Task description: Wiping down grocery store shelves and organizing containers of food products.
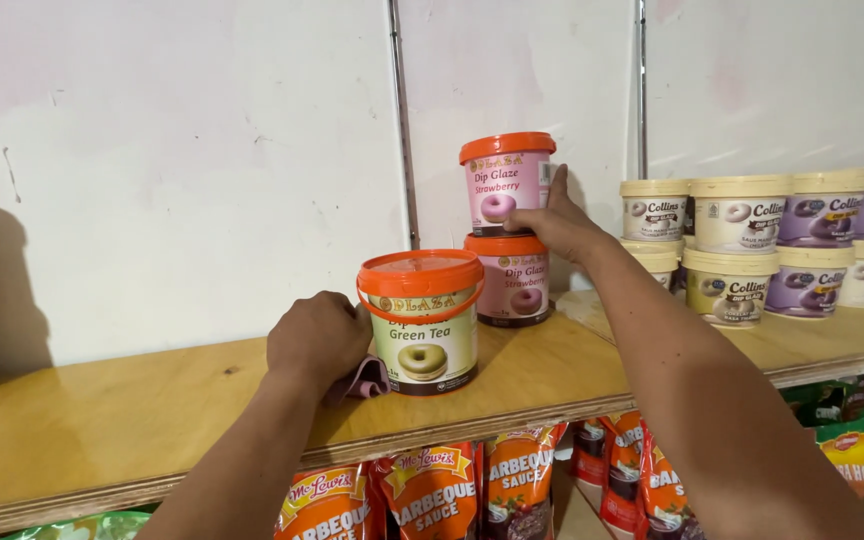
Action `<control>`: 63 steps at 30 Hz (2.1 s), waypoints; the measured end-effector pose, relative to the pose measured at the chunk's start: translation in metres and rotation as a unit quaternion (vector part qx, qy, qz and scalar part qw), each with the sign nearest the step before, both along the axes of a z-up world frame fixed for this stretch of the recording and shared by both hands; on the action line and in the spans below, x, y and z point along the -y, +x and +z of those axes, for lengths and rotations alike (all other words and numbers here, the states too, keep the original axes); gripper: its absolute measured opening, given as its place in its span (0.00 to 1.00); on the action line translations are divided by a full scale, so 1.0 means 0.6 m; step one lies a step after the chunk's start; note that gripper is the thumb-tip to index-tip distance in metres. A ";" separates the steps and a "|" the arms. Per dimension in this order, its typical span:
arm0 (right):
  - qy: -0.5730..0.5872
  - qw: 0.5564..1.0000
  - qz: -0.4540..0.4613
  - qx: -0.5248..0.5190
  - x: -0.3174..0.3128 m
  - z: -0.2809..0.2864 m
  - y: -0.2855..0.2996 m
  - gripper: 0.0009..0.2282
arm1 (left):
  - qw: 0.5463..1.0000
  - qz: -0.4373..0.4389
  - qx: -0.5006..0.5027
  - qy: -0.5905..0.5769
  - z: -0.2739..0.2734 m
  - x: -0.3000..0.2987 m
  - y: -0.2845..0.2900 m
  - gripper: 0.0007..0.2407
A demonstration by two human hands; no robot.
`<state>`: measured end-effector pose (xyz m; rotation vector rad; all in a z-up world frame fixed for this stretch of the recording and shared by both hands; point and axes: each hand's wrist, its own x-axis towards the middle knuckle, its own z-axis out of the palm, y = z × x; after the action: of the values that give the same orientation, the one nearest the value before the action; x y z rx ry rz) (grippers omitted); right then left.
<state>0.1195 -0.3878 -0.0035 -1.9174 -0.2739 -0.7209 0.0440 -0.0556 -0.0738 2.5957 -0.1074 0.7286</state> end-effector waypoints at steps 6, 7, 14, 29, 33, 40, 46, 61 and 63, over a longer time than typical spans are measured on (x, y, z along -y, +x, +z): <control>-0.008 0.995 -0.095 0.017 -0.031 -0.003 -0.031 0.58 | 0.999 0.009 -0.028 0.028 0.004 0.003 -0.008 0.23; -0.008 0.995 -0.096 0.015 -0.030 -0.002 -0.030 0.58 | 0.999 0.009 -0.030 0.028 0.005 0.003 -0.010 0.23; -0.036 0.997 -0.063 0.000 -0.030 0.006 -0.030 0.45 | 0.999 0.004 -0.035 0.035 -0.003 -0.002 -0.006 0.21; 0.026 0.999 -0.040 0.002 -0.035 0.001 -0.031 0.50 | 0.993 -0.009 -0.078 0.086 -0.016 -0.002 0.018 0.19; 0.001 0.999 -0.038 0.010 -0.039 -0.010 -0.031 0.41 | 0.994 -0.025 -0.076 0.070 -0.024 -0.005 0.029 0.17; -0.037 0.998 -0.047 -0.002 -0.038 -0.006 -0.043 0.31 | 0.993 -0.030 -0.088 0.075 -0.011 -0.001 0.008 0.18; -0.028 0.996 -0.077 -0.041 -0.038 -0.015 -0.008 0.49 | 0.994 -0.038 -0.071 0.078 -0.018 -0.004 0.014 0.17; -0.156 0.987 -0.026 0.027 -0.217 -0.089 -0.237 0.47 | 0.991 -0.043 -0.086 0.096 -0.023 -0.013 0.015 0.20; -0.099 0.995 -0.010 0.026 -0.209 -0.085 -0.243 0.40 | 0.987 -0.068 -0.103 0.102 -0.026 -0.022 0.024 0.19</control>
<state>-0.0261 -0.2625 -0.0544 -2.0933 -0.3706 -0.7825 0.0581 -0.0426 -0.0892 2.8073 -0.3080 0.4166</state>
